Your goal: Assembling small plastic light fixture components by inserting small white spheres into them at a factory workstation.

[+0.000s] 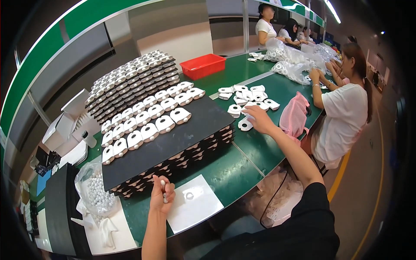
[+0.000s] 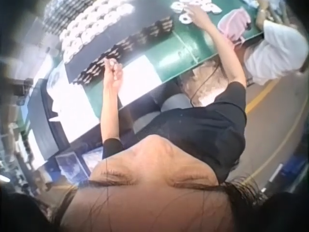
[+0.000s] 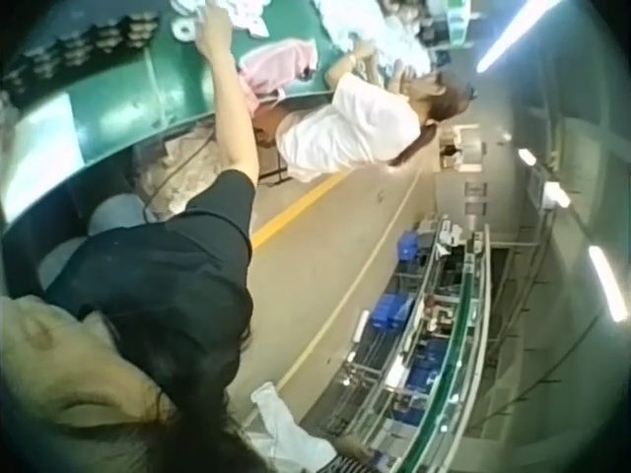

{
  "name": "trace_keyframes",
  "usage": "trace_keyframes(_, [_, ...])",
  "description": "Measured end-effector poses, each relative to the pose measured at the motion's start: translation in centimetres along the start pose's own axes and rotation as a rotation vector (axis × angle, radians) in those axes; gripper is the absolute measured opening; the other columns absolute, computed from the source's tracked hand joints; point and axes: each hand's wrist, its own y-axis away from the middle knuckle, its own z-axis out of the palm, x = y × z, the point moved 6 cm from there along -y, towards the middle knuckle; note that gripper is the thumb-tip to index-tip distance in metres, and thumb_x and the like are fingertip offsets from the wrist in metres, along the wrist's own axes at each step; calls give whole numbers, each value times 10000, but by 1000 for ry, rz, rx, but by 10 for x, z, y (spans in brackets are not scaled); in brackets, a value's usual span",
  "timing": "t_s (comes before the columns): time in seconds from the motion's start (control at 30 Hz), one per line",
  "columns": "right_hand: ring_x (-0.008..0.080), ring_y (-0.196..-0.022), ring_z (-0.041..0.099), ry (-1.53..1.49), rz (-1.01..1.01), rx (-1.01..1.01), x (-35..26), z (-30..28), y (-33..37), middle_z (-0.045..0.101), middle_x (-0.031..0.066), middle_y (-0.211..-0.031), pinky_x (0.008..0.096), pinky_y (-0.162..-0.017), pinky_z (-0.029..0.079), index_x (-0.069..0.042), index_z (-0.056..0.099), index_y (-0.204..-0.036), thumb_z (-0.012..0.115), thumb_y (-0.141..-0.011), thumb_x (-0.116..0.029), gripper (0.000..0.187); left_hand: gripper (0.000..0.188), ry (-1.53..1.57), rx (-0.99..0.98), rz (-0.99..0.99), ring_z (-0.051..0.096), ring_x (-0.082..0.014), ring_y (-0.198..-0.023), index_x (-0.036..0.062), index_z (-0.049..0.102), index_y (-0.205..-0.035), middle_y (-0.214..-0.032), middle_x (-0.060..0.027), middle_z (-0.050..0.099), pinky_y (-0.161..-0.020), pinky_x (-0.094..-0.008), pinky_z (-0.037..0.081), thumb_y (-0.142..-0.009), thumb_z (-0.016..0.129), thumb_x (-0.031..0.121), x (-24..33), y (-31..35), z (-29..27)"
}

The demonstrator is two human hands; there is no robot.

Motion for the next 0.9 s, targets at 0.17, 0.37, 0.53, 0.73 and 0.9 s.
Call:
trace_keyframes(0.17, [295,-1095,442,99,112,-145,-16,-2,48,533,73,-1163,392,-933,343,-84,550,-1084,586,-768,-116,319,345,37,26,-5,251,-54,-455,95,537,-782,-527,43,309,-355,-158,215,-853,499,430,2,-1,1])
trace_keyframes(0.37, [253,-843,493,1,63,-185,-79,-31,62,562,57,-792,363,-745,405,-69,627,-854,705,-660,-190,241,188,58,-33,-14,295,-56,-479,94,504,-1009,-697,10,411,-356,-159,224,-889,509,239,5,5,4])
trace_keyframes(0.53, [263,-794,526,166,42,-347,-97,-29,80,571,80,-747,361,-697,434,-75,628,-755,649,-671,-127,101,183,-34,-45,40,310,-29,-483,82,509,-981,-797,0,517,-362,-150,225,-819,593,79,6,4,11])
trace_keyframes(0.73, [229,-711,556,79,61,122,-145,-55,56,583,101,-750,333,-633,448,-15,577,-865,553,-760,-10,108,154,-102,-35,21,322,-23,-502,67,524,-975,-889,-25,564,-366,-133,222,-844,574,129,5,3,8])
trace_keyframes(0.9, [57,-768,520,-915,402,-38,-190,11,58,574,15,-836,214,-670,435,-3,546,-948,508,-845,-20,112,259,-103,-68,27,332,-25,-512,52,513,-969,-843,-18,532,-368,-133,237,-887,511,298,8,1,7])
